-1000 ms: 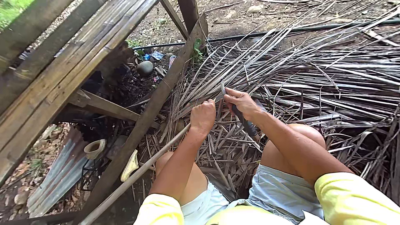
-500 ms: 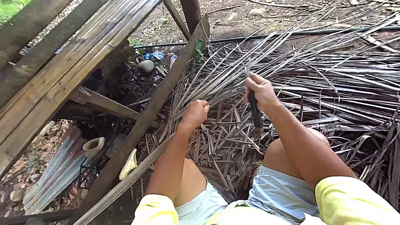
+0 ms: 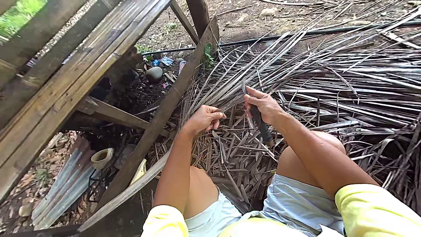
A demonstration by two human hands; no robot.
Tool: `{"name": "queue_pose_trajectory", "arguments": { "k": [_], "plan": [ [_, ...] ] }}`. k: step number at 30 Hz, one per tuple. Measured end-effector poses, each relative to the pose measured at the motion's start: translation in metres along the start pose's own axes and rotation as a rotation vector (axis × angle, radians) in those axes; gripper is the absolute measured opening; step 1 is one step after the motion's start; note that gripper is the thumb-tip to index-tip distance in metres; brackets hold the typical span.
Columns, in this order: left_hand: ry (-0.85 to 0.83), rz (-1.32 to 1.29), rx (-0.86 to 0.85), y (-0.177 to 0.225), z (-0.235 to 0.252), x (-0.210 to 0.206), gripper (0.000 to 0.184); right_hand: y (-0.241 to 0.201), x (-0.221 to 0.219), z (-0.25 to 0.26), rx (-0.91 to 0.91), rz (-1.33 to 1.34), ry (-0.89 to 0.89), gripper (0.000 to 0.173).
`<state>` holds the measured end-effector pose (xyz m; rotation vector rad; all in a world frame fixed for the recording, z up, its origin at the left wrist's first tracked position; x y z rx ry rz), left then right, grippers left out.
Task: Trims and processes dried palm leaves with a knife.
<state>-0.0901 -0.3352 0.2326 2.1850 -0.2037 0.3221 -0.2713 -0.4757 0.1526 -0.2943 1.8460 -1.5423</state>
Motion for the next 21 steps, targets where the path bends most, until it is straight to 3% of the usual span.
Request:
{"name": "queue_pose_trajectory", "arguments": {
  "k": [8, 12, 14, 18, 21],
  "plan": [
    [-0.073, 0.003, -0.021, -0.006, -0.013, 0.011, 0.026, -0.026, 0.05, 0.016, 0.121, 0.098, 0.235, 0.039],
    [0.077, 0.094, -0.001, -0.009, -0.009, 0.019, 0.026, -0.038, 0.061, 0.014, 0.179, 0.137, 0.405, 0.03],
    [0.153, 0.124, 0.018, -0.01, -0.001, 0.018, 0.027, -0.034, 0.045, 0.003, 0.134, 0.077, 0.321, 0.025],
    [0.115, 0.179, 0.032, -0.004, 0.011, -0.003, 0.027, -0.01, -0.01, -0.023, -0.043, 0.012, -0.103, 0.037],
    [0.049, 0.222, 0.025, 0.0, 0.011, -0.014, 0.025, 0.004, -0.023, -0.02, -0.093, 0.139, -0.137, 0.039]
  ]
}}
Point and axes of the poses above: each hand's wrist, its own z-axis towards the middle knuckle, its own x-axis out of the back of the hand, y = z × x, the point moved 2 cm from there along z, towards the middle knuckle, and after that the axes turned 10 degrees about x, right-handed, at the moved point
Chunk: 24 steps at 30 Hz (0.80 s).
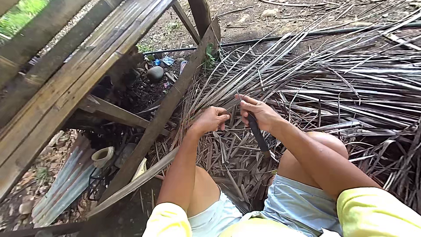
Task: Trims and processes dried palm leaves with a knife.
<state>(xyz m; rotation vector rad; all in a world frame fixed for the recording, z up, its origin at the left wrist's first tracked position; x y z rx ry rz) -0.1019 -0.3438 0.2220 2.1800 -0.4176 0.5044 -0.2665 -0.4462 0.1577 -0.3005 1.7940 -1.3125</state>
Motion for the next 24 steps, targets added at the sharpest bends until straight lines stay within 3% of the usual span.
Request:
{"name": "queue_pose_trajectory", "arguments": {
  "k": [9, 12, 14, 19, 24],
  "plan": [
    [-0.089, 0.048, 0.084, -0.017, -0.011, 0.029, 0.027, -0.034, 0.049, 0.015, 0.191, 0.024, 0.208, 0.034],
    [0.01, 0.062, 0.06, -0.017, -0.009, 0.031, 0.028, -0.034, 0.043, 0.013, 0.197, -0.065, 0.298, 0.031],
    [0.123, 0.079, 0.048, -0.014, -0.001, 0.027, 0.029, -0.026, 0.025, 0.005, 0.175, -0.17, 0.227, 0.036],
    [0.281, 0.209, 0.024, -0.004, 0.017, 0.014, 0.03, 0.01, -0.02, -0.014, 0.068, -0.333, -0.149, 0.049],
    [0.351, 0.166, -0.053, -0.002, 0.022, 0.005, 0.021, 0.021, -0.028, -0.006, 0.058, -0.332, -0.252, 0.052]
  ]
}}
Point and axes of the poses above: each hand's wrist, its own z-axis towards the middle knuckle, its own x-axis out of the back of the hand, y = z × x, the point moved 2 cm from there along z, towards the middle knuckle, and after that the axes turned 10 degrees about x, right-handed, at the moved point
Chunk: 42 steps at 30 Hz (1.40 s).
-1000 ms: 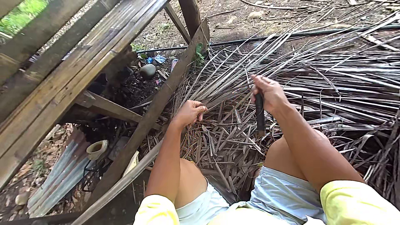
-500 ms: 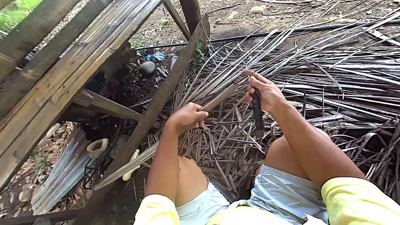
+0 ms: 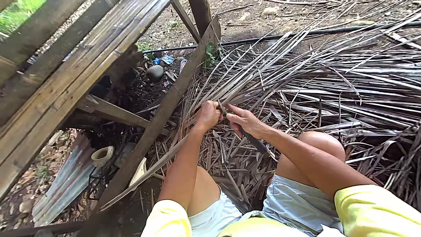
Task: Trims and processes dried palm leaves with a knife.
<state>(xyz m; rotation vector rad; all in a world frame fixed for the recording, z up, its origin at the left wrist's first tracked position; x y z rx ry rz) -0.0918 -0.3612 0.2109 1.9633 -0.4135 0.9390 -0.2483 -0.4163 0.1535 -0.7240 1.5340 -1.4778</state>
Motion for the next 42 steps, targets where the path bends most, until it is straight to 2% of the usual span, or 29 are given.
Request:
{"name": "queue_pose_trajectory", "arguments": {
  "k": [3, 9, 14, 17, 20, 24, 26, 30, 34, 38, 40, 42],
  "plan": [
    [0.047, 0.018, -0.004, 0.0, -0.003, -0.001, 0.021, -0.003, 0.001, 0.005, -0.02, 0.019, 0.024, 0.049],
    [0.123, 0.249, -0.005, 0.008, -0.016, -0.006, 0.022, 0.002, 0.003, 0.008, -0.04, 0.039, 0.073, 0.044],
    [0.134, 0.35, -0.035, 0.017, -0.026, -0.017, 0.027, 0.005, 0.005, 0.012, 0.003, -0.009, 0.17, 0.025],
    [0.122, 0.247, -0.028, 0.014, -0.021, -0.01, 0.026, 0.003, 0.007, 0.011, 0.042, -0.106, 0.127, 0.028],
    [0.127, 0.176, -0.01, 0.009, -0.015, -0.001, 0.026, 0.0, 0.004, 0.007, 0.041, -0.213, 0.078, 0.048],
    [0.109, 0.166, -0.034, 0.005, -0.013, -0.001, 0.027, 0.008, 0.012, 0.008, 0.077, -0.557, 0.079, 0.05],
    [0.103, 0.184, -0.037, 0.006, -0.014, -0.003, 0.028, 0.01, 0.015, 0.009, 0.061, -0.556, 0.091, 0.05],
    [0.101, 0.153, 0.002, 0.0, -0.01, 0.001, 0.026, 0.001, 0.01, 0.005, -0.008, -0.429, -0.012, 0.05],
    [0.112, 0.237, 0.005, 0.005, -0.014, -0.003, 0.028, 0.0, 0.018, 0.009, -0.035, -0.569, -0.022, 0.053],
    [0.11, 0.318, 0.057, 0.018, -0.024, -0.007, 0.027, 0.0, 0.021, 0.011, 0.022, -0.796, 0.055, 0.052],
    [0.105, 0.334, 0.061, 0.021, -0.028, -0.009, 0.027, 0.002, 0.03, 0.016, -0.002, -0.741, 0.113, 0.051],
    [0.1, 0.321, 0.053, 0.019, -0.029, -0.008, 0.027, 0.004, 0.046, 0.021, -0.009, -0.574, 0.216, 0.05]
  ]
}}
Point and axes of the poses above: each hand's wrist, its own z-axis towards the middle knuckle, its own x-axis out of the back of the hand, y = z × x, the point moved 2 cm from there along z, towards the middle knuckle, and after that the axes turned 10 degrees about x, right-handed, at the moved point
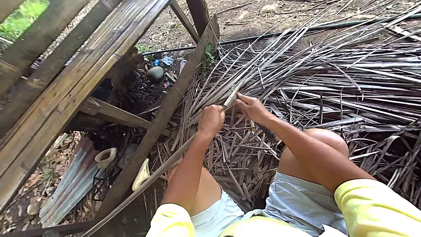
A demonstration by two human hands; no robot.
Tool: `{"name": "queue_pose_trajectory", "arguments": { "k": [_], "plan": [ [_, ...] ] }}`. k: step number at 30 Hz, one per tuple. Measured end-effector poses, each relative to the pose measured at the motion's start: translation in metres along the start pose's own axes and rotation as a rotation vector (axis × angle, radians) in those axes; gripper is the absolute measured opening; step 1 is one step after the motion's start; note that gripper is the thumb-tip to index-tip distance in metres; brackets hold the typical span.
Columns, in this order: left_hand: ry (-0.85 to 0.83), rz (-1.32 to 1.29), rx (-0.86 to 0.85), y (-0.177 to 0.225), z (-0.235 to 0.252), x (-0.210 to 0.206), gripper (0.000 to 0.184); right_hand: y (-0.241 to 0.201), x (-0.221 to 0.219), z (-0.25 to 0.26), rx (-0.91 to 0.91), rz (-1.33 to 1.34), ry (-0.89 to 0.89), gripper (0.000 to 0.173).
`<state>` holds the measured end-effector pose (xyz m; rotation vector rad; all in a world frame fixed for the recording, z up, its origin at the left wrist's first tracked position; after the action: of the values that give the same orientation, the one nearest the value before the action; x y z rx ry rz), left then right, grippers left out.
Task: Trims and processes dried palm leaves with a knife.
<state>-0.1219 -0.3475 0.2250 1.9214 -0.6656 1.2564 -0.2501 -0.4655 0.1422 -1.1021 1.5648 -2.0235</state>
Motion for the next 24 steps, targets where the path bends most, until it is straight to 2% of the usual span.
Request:
{"name": "queue_pose_trajectory", "arguments": {
  "k": [3, 5, 7, 9, 12, 14, 16, 20, 24],
  "plan": [
    [-0.014, -0.025, 0.006, -0.006, -0.001, 0.005, 0.027, 0.012, 0.03, 0.011, -0.117, 0.208, 0.178, 0.049],
    [-0.022, -0.023, 0.024, -0.011, -0.001, 0.008, 0.027, 0.021, 0.049, 0.015, -0.173, 0.255, 0.365, 0.045],
    [-0.032, -0.026, 0.051, -0.016, 0.001, 0.009, 0.027, 0.021, 0.059, 0.013, -0.183, 0.279, 0.463, 0.045],
    [-0.034, -0.064, 0.061, -0.021, 0.007, 0.008, 0.026, 0.007, 0.051, 0.003, -0.114, 0.285, 0.384, 0.047],
    [-0.061, -0.146, 0.041, -0.024, 0.017, 0.001, 0.024, -0.013, 0.015, -0.017, -0.017, 0.308, 0.106, 0.049],
    [-0.091, -0.185, 0.025, -0.021, 0.02, -0.002, 0.023, -0.016, -0.007, -0.024, 0.004, 0.345, -0.051, 0.054],
    [-0.123, -0.241, 0.021, -0.018, 0.021, -0.003, 0.021, -0.015, -0.018, -0.025, 0.001, 0.37, -0.13, 0.057],
    [-0.24, -0.453, 0.034, -0.018, 0.02, -0.001, 0.018, -0.007, -0.019, -0.021, 0.018, 0.376, -0.107, 0.054],
    [-0.343, -0.614, 0.048, -0.02, 0.013, 0.005, 0.017, -0.002, 0.0, -0.015, -0.028, 0.454, 0.04, 0.048]
  ]
}}
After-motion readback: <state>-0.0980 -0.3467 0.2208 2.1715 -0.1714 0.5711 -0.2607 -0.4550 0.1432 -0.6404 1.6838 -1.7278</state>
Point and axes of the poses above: each hand's wrist, its own z-axis towards the middle knuckle, its own x-axis out of the back of the hand, y = z × x, the point moved 2 cm from there along z, towards the middle knuckle, and after that the axes turned 10 degrees about x, right-handed, at the moved point
